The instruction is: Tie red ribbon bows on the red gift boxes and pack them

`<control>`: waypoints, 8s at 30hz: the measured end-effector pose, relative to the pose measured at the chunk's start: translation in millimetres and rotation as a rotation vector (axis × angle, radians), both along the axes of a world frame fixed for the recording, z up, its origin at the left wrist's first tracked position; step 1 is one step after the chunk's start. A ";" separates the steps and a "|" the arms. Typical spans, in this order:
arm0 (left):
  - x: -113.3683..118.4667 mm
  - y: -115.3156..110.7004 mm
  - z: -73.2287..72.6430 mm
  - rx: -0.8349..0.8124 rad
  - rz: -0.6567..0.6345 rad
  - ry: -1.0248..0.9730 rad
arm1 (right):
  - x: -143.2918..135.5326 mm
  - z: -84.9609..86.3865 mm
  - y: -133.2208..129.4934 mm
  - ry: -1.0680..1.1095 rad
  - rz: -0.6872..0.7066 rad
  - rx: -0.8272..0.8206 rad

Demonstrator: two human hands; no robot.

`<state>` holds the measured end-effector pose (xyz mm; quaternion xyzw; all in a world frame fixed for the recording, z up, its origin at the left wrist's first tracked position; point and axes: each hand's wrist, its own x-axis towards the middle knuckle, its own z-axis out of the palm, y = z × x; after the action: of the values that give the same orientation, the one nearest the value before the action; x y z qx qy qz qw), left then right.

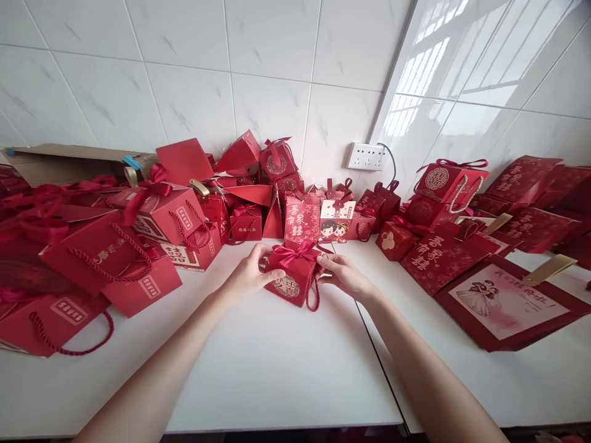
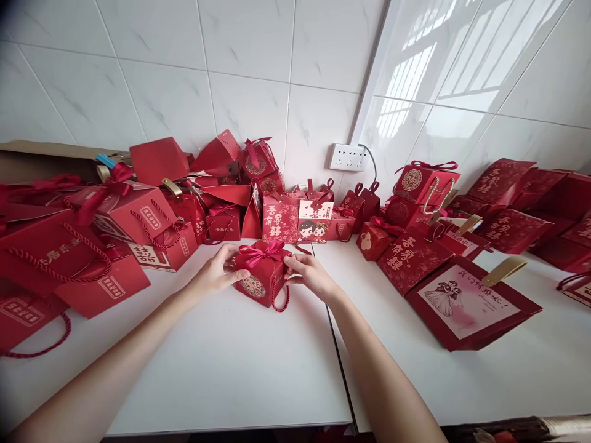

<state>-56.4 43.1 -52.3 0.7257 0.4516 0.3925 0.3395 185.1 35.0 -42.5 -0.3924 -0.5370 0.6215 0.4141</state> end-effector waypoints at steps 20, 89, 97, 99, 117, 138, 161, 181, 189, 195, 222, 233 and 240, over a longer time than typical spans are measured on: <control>-6.3 8.4 -2.6 0.187 0.209 -0.169 | 6.8 -13.5 6.0 0.075 0.101 -0.102; 51.3 -27.8 161.3 0.013 -0.361 -0.848 | -30.3 126.2 -19.2 0.407 -0.065 0.501; 54.5 -35.9 168.2 0.223 -0.148 -0.573 | -26.7 135.4 -37.9 0.464 -0.020 0.506; 56.2 -38.1 169.4 0.290 -0.115 -0.509 | -27.3 138.8 -42.0 0.456 -0.009 0.525; 28.8 -29.9 115.6 0.062 -0.255 -0.106 | -8.7 108.1 -45.9 -0.771 0.166 0.538; 32.3 -24.7 49.9 0.132 -0.475 0.186 | -33.4 80.4 -54.8 -1.076 0.163 0.514; 23.4 -31.1 37.0 0.123 -0.246 0.150 | -27.0 48.5 -40.1 -0.826 0.059 0.729; 14.8 -10.0 27.3 -0.002 0.004 -0.202 | -22.8 7.9 -31.3 -0.377 0.077 0.242; 26.1 -29.9 36.4 0.195 -0.031 -0.015 | -30.1 13.3 -53.8 -0.888 -0.371 0.433; 22.2 -30.6 34.7 0.229 -0.332 0.059 | -25.1 16.7 -63.2 -0.889 -0.381 0.487; 3.1 -3.2 33.8 0.018 0.031 -0.018 | -3.2 21.8 -50.4 -0.525 0.071 0.151; 2.4 -6.8 32.9 -0.134 -0.314 -0.202 | -3.3 22.9 -51.3 -0.555 0.062 0.152; 3.3 -6.9 33.3 -0.146 -0.364 -0.142 | -1.8 17.3 -46.0 -0.645 -0.047 0.269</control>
<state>-53.1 36.1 -19.0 0.7395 0.3150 0.3411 0.4874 183.4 -11.0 -25.2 -0.5228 -0.7081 0.3794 0.2852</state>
